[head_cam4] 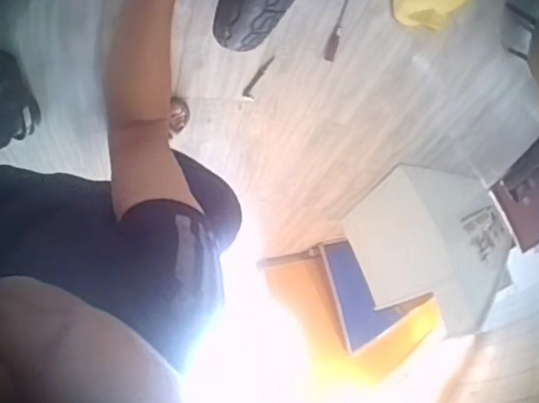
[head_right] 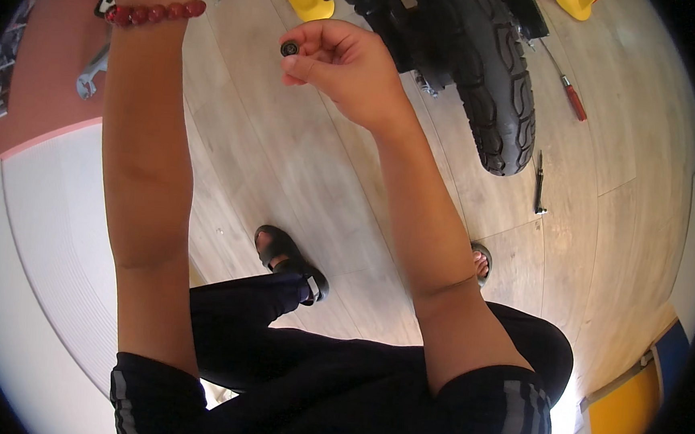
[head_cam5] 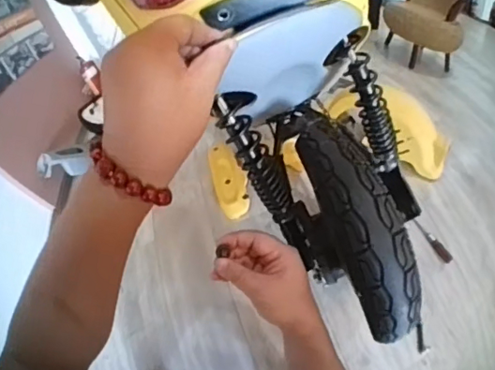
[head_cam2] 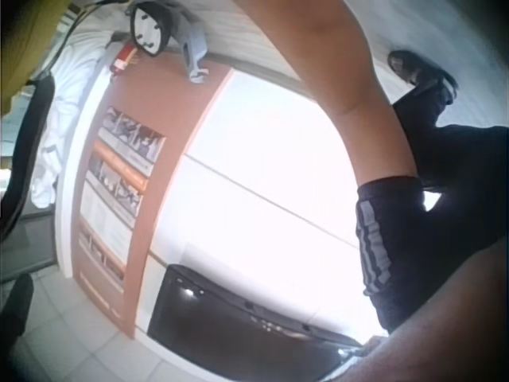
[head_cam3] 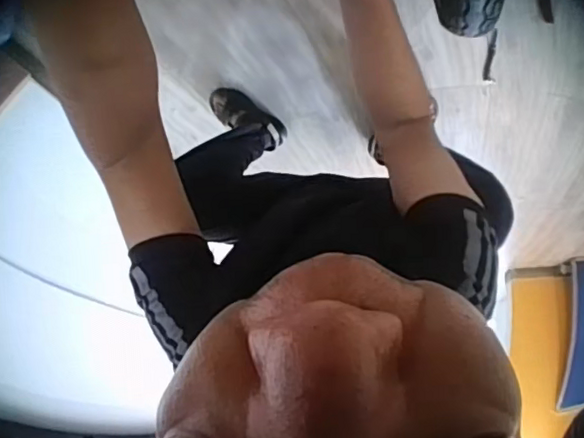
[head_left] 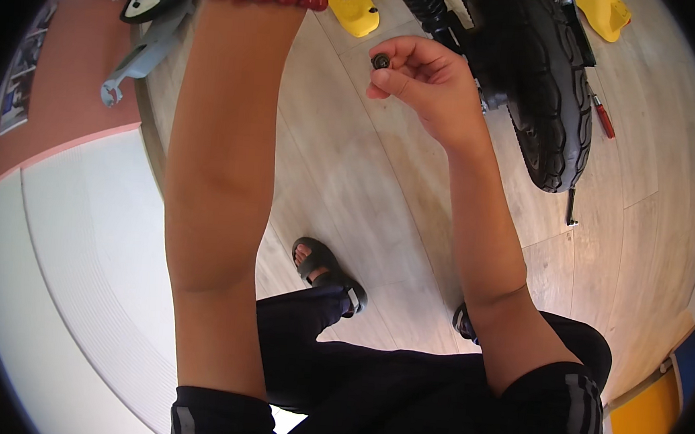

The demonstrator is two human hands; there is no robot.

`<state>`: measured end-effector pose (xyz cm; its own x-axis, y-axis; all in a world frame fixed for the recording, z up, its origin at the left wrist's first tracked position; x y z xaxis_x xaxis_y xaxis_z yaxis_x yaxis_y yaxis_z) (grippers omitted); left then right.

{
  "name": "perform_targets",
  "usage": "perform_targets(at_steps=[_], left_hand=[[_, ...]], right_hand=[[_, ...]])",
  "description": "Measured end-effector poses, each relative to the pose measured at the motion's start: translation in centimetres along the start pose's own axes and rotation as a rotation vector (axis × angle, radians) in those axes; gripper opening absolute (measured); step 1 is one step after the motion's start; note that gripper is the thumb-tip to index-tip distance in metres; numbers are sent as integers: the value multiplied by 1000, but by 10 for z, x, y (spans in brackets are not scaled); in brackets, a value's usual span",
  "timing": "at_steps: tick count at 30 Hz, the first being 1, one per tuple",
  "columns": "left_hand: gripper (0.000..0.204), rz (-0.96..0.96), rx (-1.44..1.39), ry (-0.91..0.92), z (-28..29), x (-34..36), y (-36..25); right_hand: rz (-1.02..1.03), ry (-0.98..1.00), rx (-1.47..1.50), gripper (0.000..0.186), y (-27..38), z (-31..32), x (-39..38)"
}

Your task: Repairing and assembling plastic panels on a yellow motorcycle using a screwdriver.

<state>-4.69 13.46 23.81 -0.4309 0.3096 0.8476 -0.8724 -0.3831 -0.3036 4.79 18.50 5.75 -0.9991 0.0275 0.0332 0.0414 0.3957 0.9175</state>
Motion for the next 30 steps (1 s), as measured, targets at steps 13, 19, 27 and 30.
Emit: perform_targets(at_steps=[13, 19, 27, 30], left_hand=[[7, 28, -24, -17, 1, -1, 2], [9, 11, 34, -10, 2, 3, 19], [12, -16, 53, 24, 4, 1, 17], [12, -11, 53, 20, 3, 1, 17]], right_hand=[[184, -102, 243, 20, 84, -19, 0], [512, -283, 188, 17, 158, -10, 21], [433, -563, -287, 13, 210, 10, 39], [286, -729, -553, 16, 242, 4, 37]])
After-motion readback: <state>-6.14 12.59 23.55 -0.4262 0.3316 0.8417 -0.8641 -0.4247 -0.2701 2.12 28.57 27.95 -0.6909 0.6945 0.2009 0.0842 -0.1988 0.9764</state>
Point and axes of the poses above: each hand's wrist, its own x-axis towards the middle knuckle, its own z-axis out of the back of the hand, y = z × x, the point moved 3 cm from there along x, towards the middle knuckle, and after that the axes turned 11 degrees about -x, right-handed, at the moved point
